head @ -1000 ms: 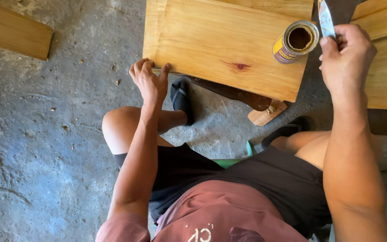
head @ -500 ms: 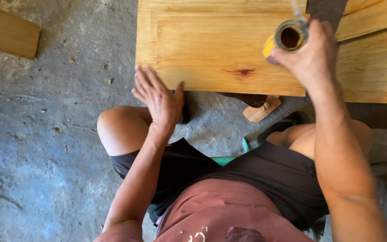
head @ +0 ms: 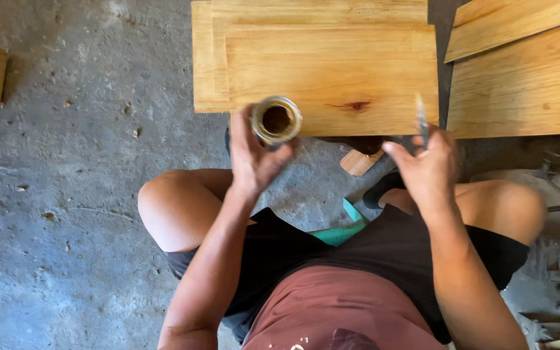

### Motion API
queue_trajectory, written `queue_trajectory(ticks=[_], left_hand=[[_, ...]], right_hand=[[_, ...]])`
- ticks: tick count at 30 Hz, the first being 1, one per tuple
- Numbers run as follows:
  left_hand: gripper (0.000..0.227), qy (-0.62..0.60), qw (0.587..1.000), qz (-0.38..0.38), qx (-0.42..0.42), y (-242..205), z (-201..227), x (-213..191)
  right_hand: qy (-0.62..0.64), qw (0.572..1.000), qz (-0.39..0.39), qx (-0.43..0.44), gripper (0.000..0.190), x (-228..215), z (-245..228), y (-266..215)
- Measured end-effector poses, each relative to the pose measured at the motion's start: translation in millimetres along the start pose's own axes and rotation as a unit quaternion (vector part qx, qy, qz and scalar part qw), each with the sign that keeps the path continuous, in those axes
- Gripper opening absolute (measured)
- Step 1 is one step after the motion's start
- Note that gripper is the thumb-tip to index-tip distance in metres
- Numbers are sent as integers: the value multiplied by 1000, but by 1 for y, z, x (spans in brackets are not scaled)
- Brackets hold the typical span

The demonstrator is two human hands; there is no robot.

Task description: The person applies a dark wood finish to several wooden planks using a small knife to scoop the finish from a can and spread it onto the wood. The person handles the planks one at a time, applying the finish to the surface and edges, then stacks the treated planks.

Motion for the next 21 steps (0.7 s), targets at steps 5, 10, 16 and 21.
queue_trajectory(ticks=[5, 10, 16, 21], left_hand=[[72, -1, 997, 49, -60, -2, -21, -32], [71, -34, 992, 30, -114, -12, -17, -4], [71, -29, 996, 16, -83, -29, 9, 14], [85, 179, 982, -27, 56, -27, 56, 32]], right_hand=[[-108, 977, 130, -128, 55, 12, 38, 9], [9, 991, 85, -101, 54, 17, 81, 71], [-27, 984, 136, -113, 44, 7, 94, 109], [-41, 999, -9, 7, 47, 6, 87, 137]])
Point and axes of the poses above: each hand's wrist, its own y-axis towards the middle knuckle, its own x-axis out of the palm, z = x × y, the point moved 9 cm from there along y, towards the middle knuckle, and after that the axes turned 11 degrees about -z, right-handed, at the moved point
